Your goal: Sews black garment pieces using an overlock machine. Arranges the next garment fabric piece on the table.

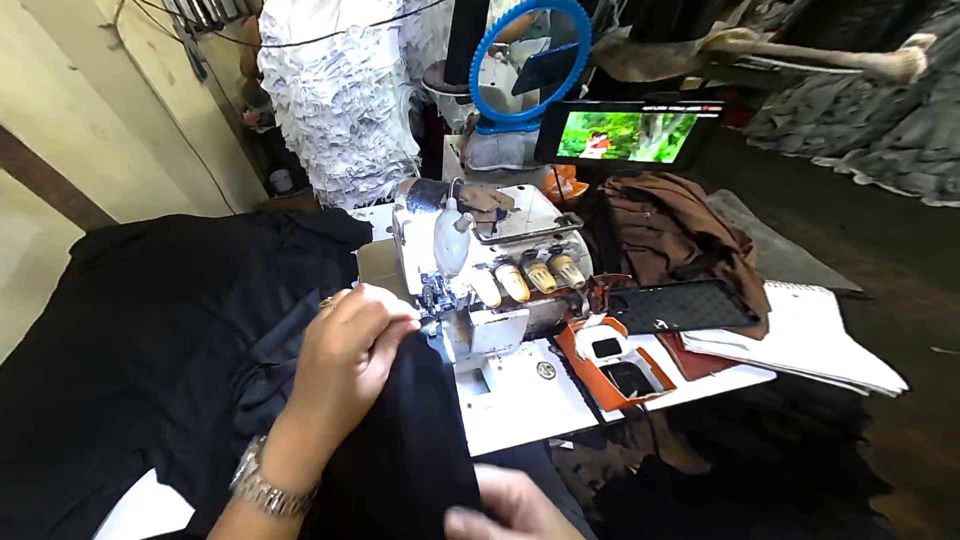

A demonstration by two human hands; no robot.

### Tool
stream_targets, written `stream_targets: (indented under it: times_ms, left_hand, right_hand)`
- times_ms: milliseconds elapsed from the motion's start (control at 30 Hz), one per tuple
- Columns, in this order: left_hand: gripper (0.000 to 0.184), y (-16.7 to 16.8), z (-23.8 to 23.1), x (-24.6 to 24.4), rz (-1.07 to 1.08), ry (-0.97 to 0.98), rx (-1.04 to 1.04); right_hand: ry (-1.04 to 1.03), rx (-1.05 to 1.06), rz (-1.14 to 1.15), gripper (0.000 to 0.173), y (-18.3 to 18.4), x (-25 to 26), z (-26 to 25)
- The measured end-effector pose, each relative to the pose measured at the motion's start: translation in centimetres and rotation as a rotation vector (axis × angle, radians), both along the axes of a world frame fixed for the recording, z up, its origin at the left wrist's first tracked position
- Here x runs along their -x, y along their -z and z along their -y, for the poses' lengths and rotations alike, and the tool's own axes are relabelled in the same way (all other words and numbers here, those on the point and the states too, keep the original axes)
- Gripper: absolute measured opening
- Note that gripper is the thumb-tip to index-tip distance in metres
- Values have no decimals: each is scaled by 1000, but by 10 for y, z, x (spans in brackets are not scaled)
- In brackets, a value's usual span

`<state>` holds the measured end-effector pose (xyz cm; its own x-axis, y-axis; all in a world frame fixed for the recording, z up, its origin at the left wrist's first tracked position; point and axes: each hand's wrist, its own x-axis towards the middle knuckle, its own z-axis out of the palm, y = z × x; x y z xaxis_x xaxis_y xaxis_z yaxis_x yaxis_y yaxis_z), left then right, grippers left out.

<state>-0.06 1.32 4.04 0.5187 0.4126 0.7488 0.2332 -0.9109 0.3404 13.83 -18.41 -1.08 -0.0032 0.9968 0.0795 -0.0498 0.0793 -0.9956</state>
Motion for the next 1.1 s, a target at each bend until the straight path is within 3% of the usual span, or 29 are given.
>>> stream_targets:
  times_ms: [67, 133, 333, 500, 700, 800, 967, 1100]
  left_hand:
    - [12, 33, -11, -13, -98, -68, 141]
    - [10, 55, -15, -22, -155, -121, 270]
    - [15, 64, -3, -21, -239, -182, 364]
    - [13, 68, 5, -23, -208, -209, 344]
    - [20, 62, 46, -28, -376, -417, -103]
    - [28, 73, 65, -23, -350, -444, -44]
    - [29, 73, 43, -3, -160, -260, 185]
    - [31, 71, 35, 8, -193, -138, 276]
  right_hand:
    - [261, 23, 385, 20, 32, -4, -16]
    - [333, -8, 525, 21, 63, -9, -26]
    - [143, 7, 304, 22, 65, -7, -8]
    - [110, 118, 223, 22, 87, -2, 5]
    - [39, 115, 257, 24, 97, -3, 15]
    - [38, 117, 283, 23, 91, -5, 18]
    - [50, 108, 268, 25, 84, -12, 12]
    - [16, 132, 262, 26, 85, -11, 12]
